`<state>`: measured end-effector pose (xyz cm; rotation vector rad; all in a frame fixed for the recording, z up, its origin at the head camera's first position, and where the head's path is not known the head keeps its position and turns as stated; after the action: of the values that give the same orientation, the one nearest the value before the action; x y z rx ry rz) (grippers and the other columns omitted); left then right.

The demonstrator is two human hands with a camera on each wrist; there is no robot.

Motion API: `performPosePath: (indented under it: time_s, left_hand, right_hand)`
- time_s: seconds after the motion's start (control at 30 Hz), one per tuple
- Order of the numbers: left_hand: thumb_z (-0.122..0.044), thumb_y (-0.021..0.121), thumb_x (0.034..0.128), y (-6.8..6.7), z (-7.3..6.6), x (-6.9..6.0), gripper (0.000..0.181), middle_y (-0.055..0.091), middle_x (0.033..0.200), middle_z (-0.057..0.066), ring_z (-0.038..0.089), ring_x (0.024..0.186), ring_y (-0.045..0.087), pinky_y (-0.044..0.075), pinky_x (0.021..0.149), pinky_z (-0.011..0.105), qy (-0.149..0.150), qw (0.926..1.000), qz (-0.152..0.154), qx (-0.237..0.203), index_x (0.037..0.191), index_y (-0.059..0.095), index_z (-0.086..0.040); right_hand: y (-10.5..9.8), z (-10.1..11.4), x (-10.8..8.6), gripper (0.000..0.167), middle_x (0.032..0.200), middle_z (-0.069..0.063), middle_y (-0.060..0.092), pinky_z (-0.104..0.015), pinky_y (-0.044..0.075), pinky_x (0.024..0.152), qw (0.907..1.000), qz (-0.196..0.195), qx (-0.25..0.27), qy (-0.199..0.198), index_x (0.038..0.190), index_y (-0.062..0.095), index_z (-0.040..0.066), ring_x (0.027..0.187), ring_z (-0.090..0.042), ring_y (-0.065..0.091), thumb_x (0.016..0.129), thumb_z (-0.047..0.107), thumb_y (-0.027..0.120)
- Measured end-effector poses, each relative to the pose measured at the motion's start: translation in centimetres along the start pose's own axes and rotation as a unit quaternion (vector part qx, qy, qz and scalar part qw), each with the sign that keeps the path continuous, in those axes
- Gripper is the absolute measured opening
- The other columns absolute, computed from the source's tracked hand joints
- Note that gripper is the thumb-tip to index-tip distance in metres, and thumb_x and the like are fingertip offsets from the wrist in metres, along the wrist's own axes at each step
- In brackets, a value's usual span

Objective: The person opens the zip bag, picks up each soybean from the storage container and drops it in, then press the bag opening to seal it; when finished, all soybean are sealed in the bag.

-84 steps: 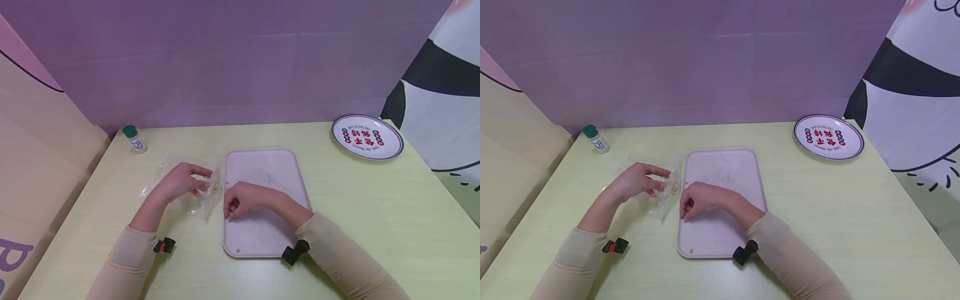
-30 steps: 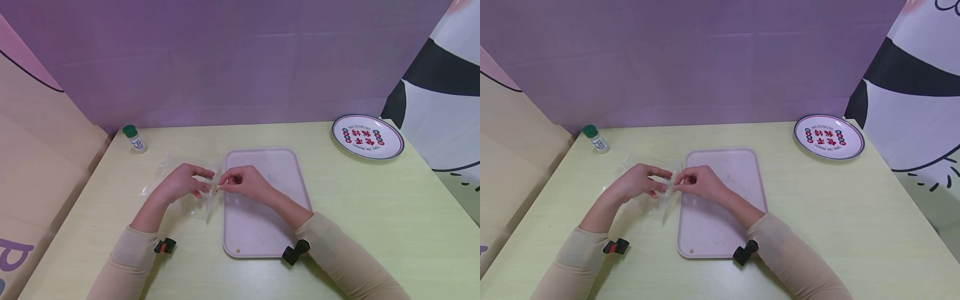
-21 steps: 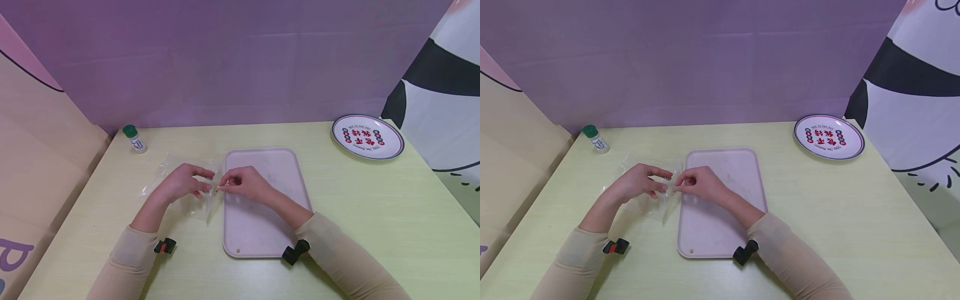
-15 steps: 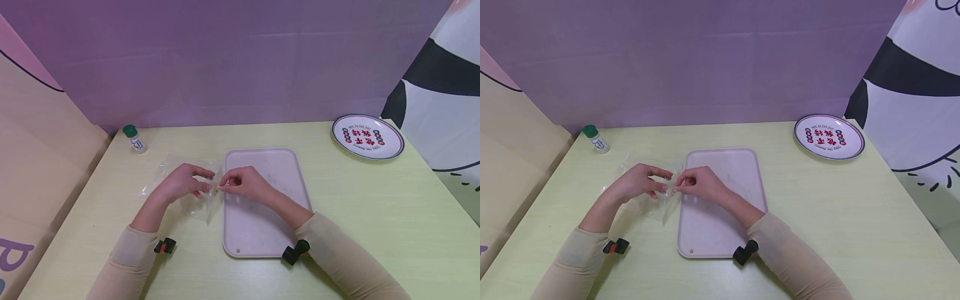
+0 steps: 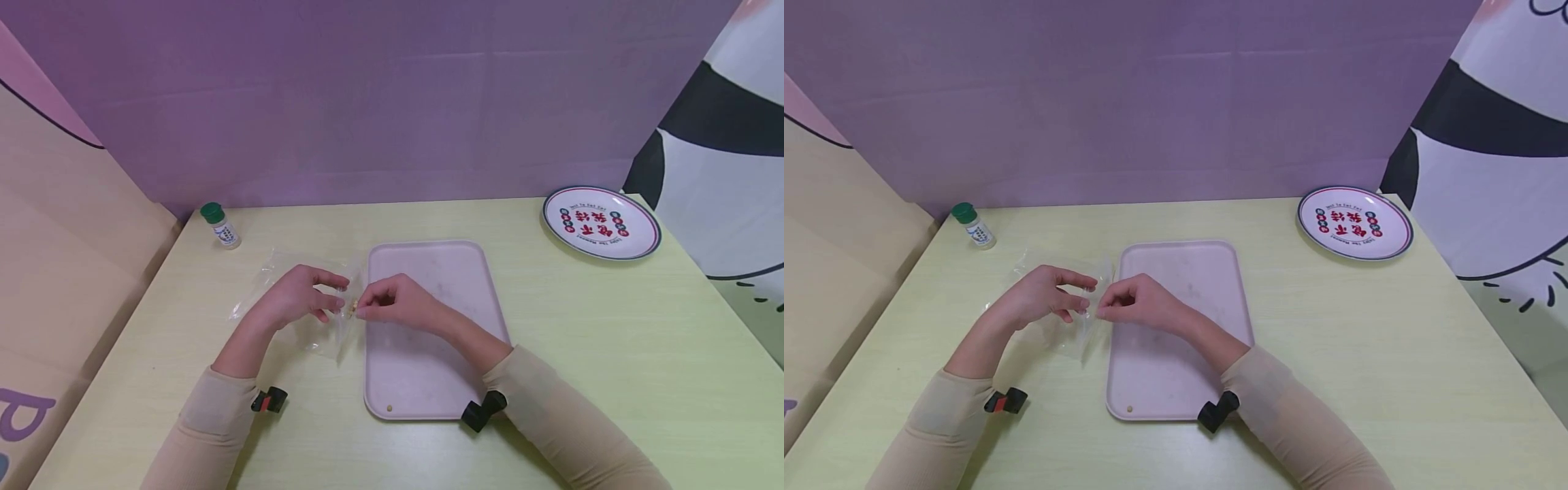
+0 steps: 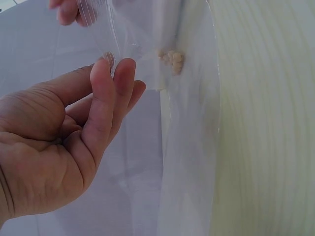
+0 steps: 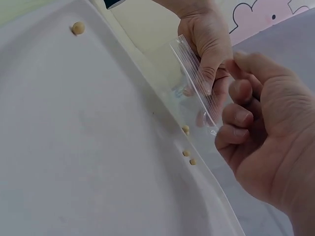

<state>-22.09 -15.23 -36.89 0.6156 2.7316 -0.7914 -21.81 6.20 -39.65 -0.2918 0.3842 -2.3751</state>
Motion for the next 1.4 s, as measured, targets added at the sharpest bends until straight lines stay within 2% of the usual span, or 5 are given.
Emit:
performPosePath:
  time_s: [0.13, 0.27, 0.43, 0.83, 1.4]
  left_hand:
    - [-0.006, 0.076, 0.0892, -0.2, 0.0, -0.2, 0.044, 0.064, 0.133, 0.013, 0.024, 0.076, 0.071, 0.059, 0.073, 0.032, 0.001, 1.0000, -0.001, -0.001, 0.132, 0.066, -0.003]
    - [-0.007, 0.076, 0.0896, -0.3, 0.1, -0.2, 0.043, 0.065, 0.132, 0.010, 0.022, 0.076, 0.070, 0.059, 0.074, 0.032, -0.001, 1.0000, -0.005, 0.008, 0.132, 0.067, -0.004]
    - [-0.007, 0.076, 0.0894, -0.2, 0.2, 0.0, 0.043, 0.065, 0.132, 0.010, 0.025, 0.082, 0.071, 0.059, 0.075, 0.033, 0.004, 1.0000, -0.003, 0.003, 0.131, 0.068, -0.005]
    - [-0.006, 0.076, 0.0896, -0.2, 0.2, 0.1, 0.043, 0.064, 0.133, 0.012, 0.027, 0.083, 0.071, 0.059, 0.075, 0.033, 0.011, 0.9999, -0.005, -0.007, 0.131, 0.067, -0.002]
    - [-0.005, 0.076, 0.0898, -0.3, 0.2, 0.1, 0.043, 0.064, 0.134, 0.012, 0.030, 0.087, 0.071, 0.059, 0.075, 0.033, 0.007, 0.9999, -0.005, -0.013, 0.132, 0.066, -0.002]
  right_hand:
    - [0.4, 0.2, 0.0, 0.005, 0.076, -0.003, 0.066, -0.023, 0.045, 0.065, 0.9955, 0.094, 0.009, 0.000, 0.092, 0.077, 0.008, 0.070, -0.012, 0.053, 0.093, 0.010, 0.073]
    - [0.7, 0.7, -0.1, 0.004, 0.076, 0.002, 0.066, -0.022, 0.044, 0.065, 0.9848, 0.173, -0.010, 0.008, 0.093, 0.077, 0.010, 0.069, -0.010, 0.053, 0.092, 0.012, 0.073]
    - [0.9, 1.0, -0.8, 0.007, 0.077, 0.004, 0.067, -0.023, 0.046, 0.067, 0.9721, 0.231, -0.035, 0.021, 0.092, 0.077, 0.018, 0.070, -0.010, 0.055, 0.093, 0.012, 0.073]
    - [1.9, 0.3, -3.0, 0.008, 0.071, 0.008, 0.061, -0.019, 0.042, 0.064, 0.9638, 0.260, -0.049, 0.035, 0.090, 0.077, 0.018, 0.068, -0.004, 0.051, 0.090, 0.009, 0.076]
    - [2.2, -0.1, -4.7, 0.013, 0.069, 0.010, 0.060, -0.017, 0.043, 0.063, 0.9626, 0.260, -0.065, 0.037, 0.089, 0.078, 0.018, 0.066, -0.001, 0.051, 0.084, 0.007, 0.083]
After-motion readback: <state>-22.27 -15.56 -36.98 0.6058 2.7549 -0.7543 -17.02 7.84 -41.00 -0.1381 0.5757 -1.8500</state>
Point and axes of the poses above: each hand's wrist, its own x-axis towards the middle knuckle, its own y-axis out of the palm, z = x × y, the point moved 2 cm from there along x, towards the middle knuckle
